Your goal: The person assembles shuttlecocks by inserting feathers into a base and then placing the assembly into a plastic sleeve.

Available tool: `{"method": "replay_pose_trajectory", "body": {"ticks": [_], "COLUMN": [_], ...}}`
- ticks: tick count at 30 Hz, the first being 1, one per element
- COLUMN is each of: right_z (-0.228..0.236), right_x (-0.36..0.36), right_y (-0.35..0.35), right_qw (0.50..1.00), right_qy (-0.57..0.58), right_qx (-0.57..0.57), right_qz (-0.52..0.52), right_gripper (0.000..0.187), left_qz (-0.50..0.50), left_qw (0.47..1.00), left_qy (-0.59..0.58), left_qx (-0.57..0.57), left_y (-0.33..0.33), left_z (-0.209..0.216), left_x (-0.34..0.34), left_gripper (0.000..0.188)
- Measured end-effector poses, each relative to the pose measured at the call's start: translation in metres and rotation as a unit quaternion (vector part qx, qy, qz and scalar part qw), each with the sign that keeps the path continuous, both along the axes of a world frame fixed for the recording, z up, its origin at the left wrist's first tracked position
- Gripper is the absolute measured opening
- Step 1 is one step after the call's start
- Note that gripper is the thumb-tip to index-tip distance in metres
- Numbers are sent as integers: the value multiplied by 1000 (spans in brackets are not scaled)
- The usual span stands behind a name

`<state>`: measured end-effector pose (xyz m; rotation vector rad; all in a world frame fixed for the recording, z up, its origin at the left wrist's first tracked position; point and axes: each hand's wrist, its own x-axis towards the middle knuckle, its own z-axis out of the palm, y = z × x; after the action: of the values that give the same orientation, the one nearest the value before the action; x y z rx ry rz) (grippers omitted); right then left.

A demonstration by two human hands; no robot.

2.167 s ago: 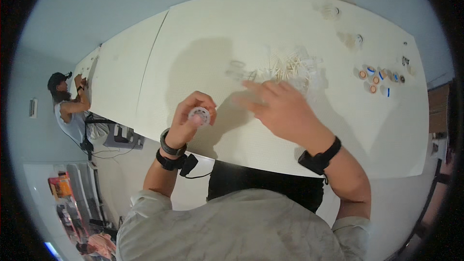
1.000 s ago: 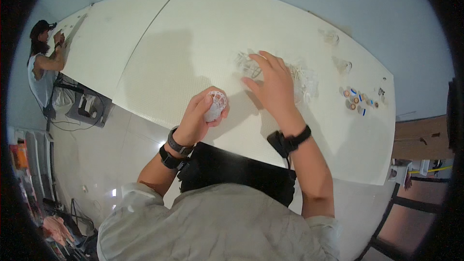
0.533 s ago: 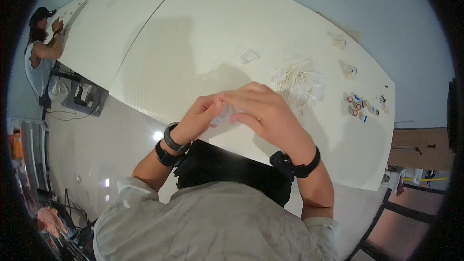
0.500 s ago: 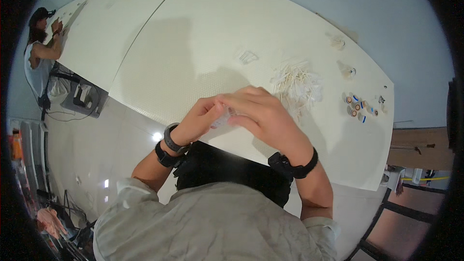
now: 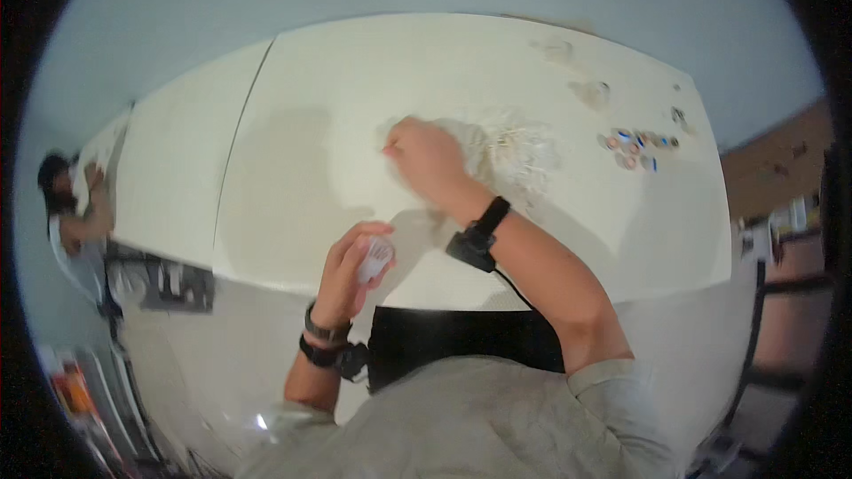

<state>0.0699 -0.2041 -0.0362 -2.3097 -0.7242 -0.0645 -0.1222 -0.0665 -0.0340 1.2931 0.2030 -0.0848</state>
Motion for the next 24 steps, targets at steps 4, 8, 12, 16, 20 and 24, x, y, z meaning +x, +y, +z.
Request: {"method": "replay_pose_trajectory", "body": {"ticks": [4, 8, 12, 16, 20, 24], "right_z": [35, 51, 44, 42, 40, 37], "right_x": [-36, -89, -114, -116, -120, -133], "right_y": [-15, -51, -78, -104, -133, -155], "right_qw": [981, 963, 950, 939, 950, 955], "right_qy": [36, -74, -113, -44, -71, -16], "right_qx": [165, 211, 261, 325, 275, 274], "right_qz": [97, 147, 126, 102, 131, 113], "right_gripper": [14, 8, 9, 9, 25, 51], "left_qz": [43, 54, -32, -78, -60, -94], "left_qw": [998, 998, 998, 996, 996, 993], "left_qy": [36, -27, -43, -36, -45, -72], "left_qx": [18, -5, 13, -21, -54, -25], "left_y": [4, 4, -18, -50, -86, -98], "left_z": [-4, 5, 21, 25, 32, 34], "left_x": [-13, -19, -1, 13, 25, 35], "left_gripper": [53, 59, 72, 77, 83, 75]}}
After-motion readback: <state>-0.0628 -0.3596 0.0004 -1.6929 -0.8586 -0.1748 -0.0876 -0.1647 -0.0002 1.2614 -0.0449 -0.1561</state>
